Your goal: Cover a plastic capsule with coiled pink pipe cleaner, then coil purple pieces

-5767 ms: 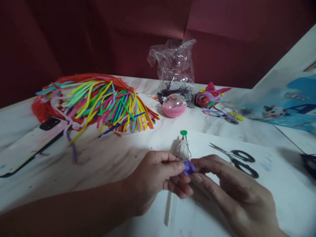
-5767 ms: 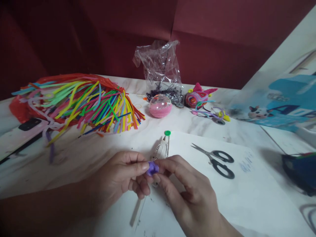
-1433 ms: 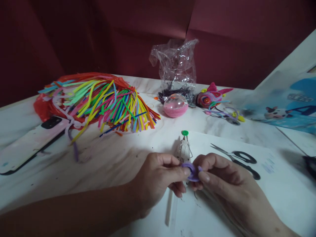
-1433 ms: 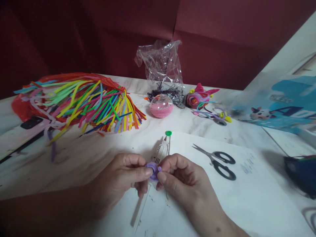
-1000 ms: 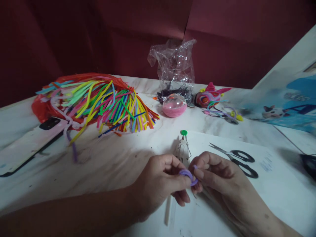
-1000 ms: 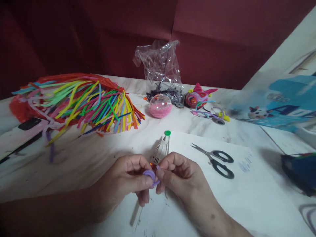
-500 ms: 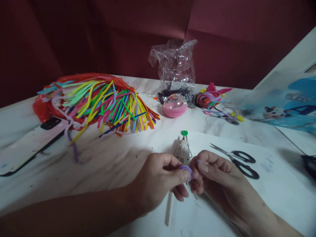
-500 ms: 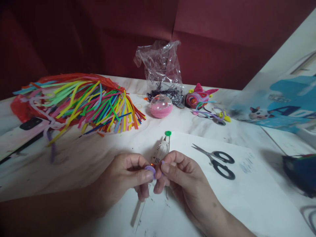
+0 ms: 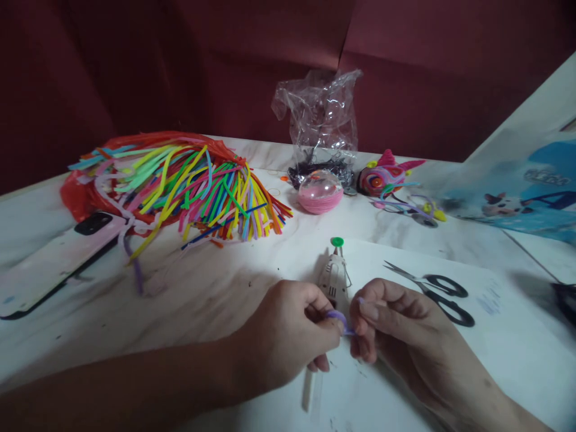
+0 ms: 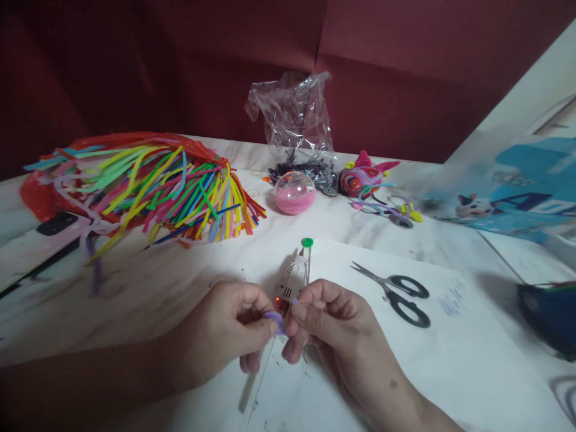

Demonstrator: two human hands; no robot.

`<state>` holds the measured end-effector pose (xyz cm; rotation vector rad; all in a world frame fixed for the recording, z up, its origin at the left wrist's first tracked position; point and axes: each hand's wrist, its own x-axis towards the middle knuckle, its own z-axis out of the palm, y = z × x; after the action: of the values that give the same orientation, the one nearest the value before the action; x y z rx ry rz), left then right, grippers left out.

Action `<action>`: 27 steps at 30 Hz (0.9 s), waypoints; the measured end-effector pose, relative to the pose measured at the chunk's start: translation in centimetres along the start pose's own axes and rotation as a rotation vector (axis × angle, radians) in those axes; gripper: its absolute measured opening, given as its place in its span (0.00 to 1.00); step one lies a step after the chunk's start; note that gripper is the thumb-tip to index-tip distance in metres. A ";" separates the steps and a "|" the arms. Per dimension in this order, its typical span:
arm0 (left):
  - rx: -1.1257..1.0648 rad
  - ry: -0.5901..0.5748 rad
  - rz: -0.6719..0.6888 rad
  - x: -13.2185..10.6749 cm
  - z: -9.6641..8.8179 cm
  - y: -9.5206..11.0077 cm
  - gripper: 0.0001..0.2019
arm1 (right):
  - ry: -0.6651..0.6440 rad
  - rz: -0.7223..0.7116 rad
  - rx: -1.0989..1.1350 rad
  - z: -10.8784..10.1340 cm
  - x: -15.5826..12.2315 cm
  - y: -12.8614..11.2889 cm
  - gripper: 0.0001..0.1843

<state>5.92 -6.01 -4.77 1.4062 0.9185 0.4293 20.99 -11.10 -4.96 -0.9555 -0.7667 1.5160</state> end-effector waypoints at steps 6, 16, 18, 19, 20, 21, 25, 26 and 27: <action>-0.042 0.007 -0.021 0.4 0.2 0.1 0.05 | -0.042 0.072 -0.013 -0.5 0.2 0.1 0.08; 0.120 -0.087 0.024 -0.1 -0.1 -0.1 0.07 | -0.045 0.056 -0.005 -0.9 0.3 -0.1 0.06; 0.184 -0.116 -0.009 -0.2 -0.3 0.2 0.07 | -0.052 0.047 -0.009 -1.0 0.4 0.1 0.07; 0.211 -0.130 -0.027 -0.2 -0.4 0.3 0.07 | -0.057 0.036 -0.006 -1.0 0.4 0.2 0.07; 0.236 -0.144 -0.039 -0.2 -0.5 0.3 0.07 | -0.056 0.029 -0.006 -1.0 0.4 0.2 0.07; 0.255 -0.164 -0.045 -0.2 -0.5 0.4 0.07 | -0.049 0.027 -0.006 -0.9 0.4 0.2 0.07; 0.280 -0.275 -0.009 -0.5 -0.6 0.6 0.06 | -0.028 0.074 -0.015 -0.4 0.3 -0.1 0.08; 0.291 -0.299 -0.001 -0.5 -0.6 0.7 0.07 | -0.031 0.084 -0.017 -0.3 0.3 -0.1 0.09; 0.301 -0.319 0.005 -0.6 -0.6 0.7 0.07 | -0.035 0.091 -0.019 -0.2 0.2 -0.1 0.09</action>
<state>5.31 -5.97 -3.92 1.6922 0.7379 0.0641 21.18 -10.89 -4.99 -0.9921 -0.7723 1.6108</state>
